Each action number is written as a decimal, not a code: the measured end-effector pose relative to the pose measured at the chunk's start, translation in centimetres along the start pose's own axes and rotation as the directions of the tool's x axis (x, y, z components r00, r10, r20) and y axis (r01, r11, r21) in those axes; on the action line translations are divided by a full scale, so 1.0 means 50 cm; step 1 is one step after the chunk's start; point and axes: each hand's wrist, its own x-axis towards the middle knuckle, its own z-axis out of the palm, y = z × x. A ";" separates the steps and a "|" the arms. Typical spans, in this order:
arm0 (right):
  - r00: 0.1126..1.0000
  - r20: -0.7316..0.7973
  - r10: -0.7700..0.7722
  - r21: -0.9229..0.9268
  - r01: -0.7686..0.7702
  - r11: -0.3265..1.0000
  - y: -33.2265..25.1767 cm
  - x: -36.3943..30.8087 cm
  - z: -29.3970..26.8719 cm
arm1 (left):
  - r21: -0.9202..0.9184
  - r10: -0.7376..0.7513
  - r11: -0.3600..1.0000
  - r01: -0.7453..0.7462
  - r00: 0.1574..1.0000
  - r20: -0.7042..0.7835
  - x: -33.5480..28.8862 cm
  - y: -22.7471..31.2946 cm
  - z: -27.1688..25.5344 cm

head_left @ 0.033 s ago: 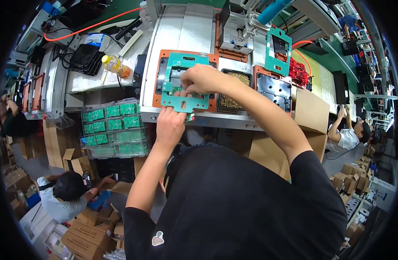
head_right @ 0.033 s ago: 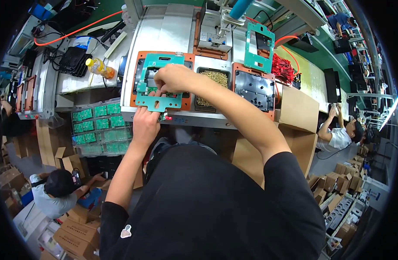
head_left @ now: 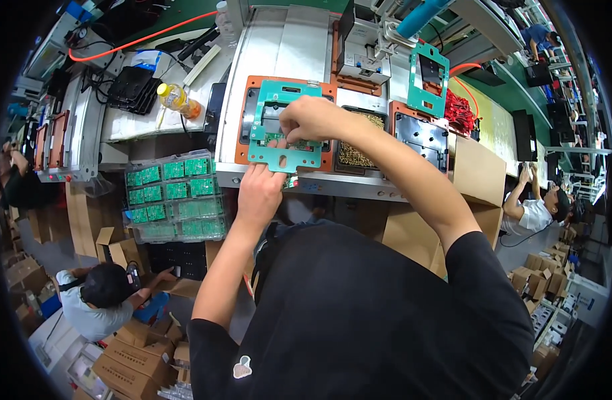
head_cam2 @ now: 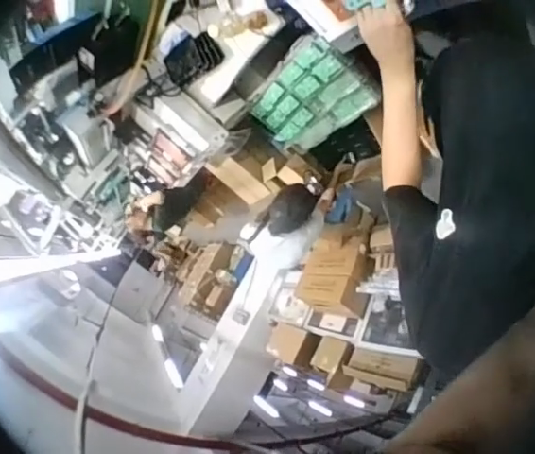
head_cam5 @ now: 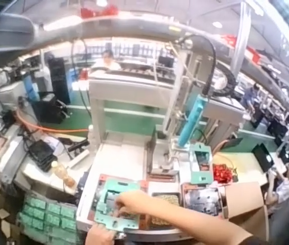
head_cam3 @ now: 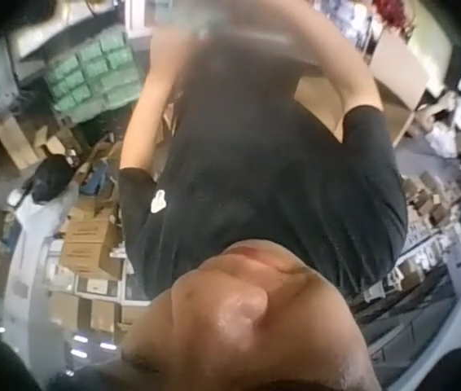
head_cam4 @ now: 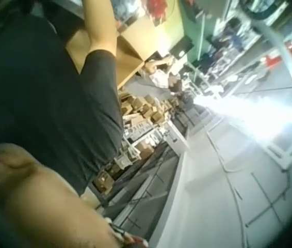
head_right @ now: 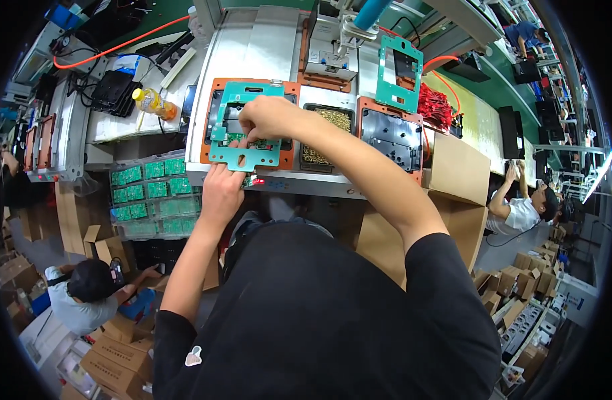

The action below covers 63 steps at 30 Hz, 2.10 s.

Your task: Manually placing electronic components into fixtures and onto printed circuit boards in an assembly line setting.

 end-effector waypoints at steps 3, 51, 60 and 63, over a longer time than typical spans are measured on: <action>0.997 0.081 -0.019 0.087 0.012 0.996 0.023 0.012 0.000 | -0.026 0.056 0.998 -0.053 0.980 0.188 -0.016 0.005 -0.050; 0.736 -0.603 0.307 0.313 -0.136 0.940 0.110 -0.450 0.113 | -0.690 0.195 0.707 0.155 0.895 0.401 0.207 0.142 0.058; 0.727 -0.679 0.103 0.213 0.061 0.975 0.135 -0.397 0.123 | -0.541 0.145 0.838 0.077 0.923 0.356 0.202 0.124 0.033; 0.727 -0.685 0.051 0.163 0.084 0.983 0.126 -0.393 0.131 | -0.432 0.205 0.901 -0.033 0.911 0.358 0.179 0.126 0.019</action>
